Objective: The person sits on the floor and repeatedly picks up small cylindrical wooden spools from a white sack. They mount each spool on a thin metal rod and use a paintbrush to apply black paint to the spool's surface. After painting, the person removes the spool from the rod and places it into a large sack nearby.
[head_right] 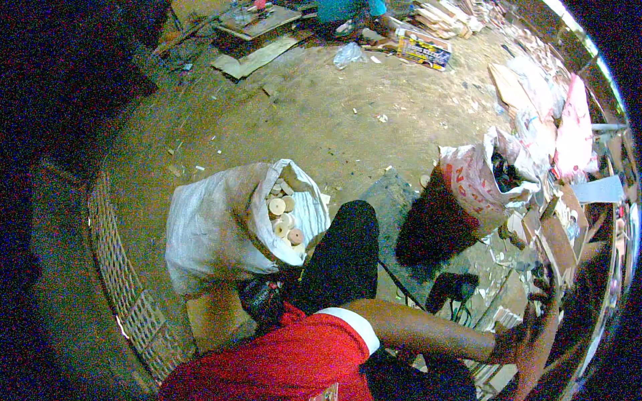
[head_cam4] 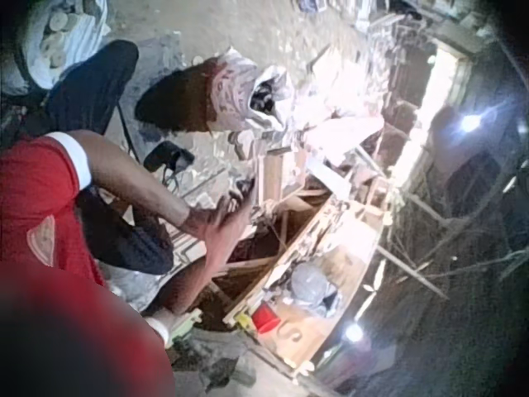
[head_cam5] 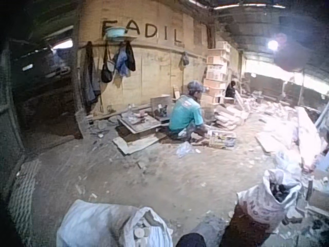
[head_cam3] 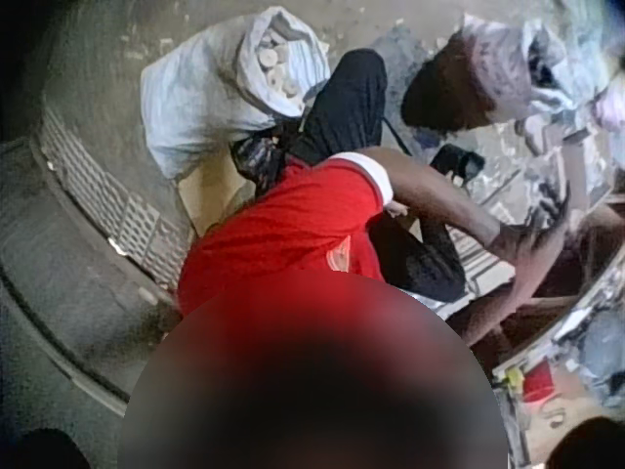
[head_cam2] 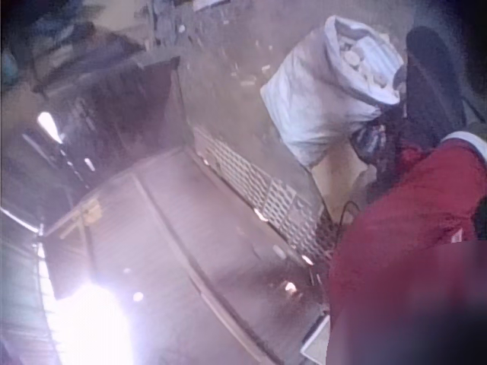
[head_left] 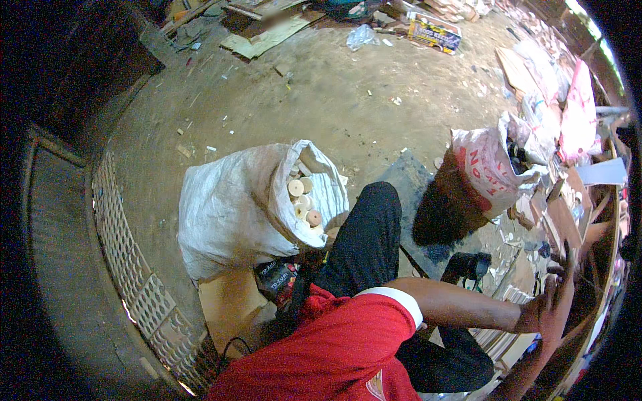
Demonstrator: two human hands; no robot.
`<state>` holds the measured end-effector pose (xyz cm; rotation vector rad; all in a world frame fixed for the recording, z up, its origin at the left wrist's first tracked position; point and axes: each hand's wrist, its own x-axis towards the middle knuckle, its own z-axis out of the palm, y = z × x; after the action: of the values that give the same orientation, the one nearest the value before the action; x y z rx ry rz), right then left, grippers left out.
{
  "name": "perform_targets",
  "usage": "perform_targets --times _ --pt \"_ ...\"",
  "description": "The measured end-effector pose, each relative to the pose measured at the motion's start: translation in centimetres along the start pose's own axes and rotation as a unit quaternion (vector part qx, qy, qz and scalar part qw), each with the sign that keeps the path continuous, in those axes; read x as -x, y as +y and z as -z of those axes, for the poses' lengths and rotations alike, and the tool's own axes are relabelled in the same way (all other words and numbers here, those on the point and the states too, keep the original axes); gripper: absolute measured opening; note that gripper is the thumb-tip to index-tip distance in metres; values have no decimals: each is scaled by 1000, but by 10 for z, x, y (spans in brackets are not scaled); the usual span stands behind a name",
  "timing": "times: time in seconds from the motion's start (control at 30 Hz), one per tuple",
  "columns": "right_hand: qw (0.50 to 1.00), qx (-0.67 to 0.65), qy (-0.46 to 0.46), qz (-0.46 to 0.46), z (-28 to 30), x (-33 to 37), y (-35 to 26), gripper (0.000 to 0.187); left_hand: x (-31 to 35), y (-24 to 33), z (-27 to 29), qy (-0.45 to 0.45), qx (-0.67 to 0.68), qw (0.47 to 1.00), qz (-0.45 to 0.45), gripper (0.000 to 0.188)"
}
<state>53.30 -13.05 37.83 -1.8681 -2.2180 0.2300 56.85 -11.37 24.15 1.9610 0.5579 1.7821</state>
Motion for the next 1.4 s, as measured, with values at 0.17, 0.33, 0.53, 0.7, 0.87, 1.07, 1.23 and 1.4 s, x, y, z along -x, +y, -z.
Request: perform_targets --times 0.17,0.33,0.53,0.7,0.87,1.07,1.23,1.4 --pt "987 56 -13 147 -35 -85 -37 51 -10 -22 91 -175 268 934 157 28" --pt "984 36 20 172 -58 -128 -32 47 83 -116 270 -287 -108 952 5 24" --pt "968 119 3 219 -139 -140 8 53 257 -215 569 -82 -435 749 492 28" --pt "984 10 -37 175 -228 -142 58 46 333 -192 626 -362 -563 509 542 76" --pt "987 -40 -107 111 -282 -132 96 51 333 -213 606 -314 -606 426 593 74" --pt "992 -24 -71 97 -298 -118 122 59 348 -234 603 -367 -581 377 621 78" --pt "996 -32 -81 34 -295 -105 146 63 362 -243 601 -336 -602 393 608 77" --pt "997 -20 -22 67 -294 -93 165 63 369 -239 586 -353 -588 414 598 67"
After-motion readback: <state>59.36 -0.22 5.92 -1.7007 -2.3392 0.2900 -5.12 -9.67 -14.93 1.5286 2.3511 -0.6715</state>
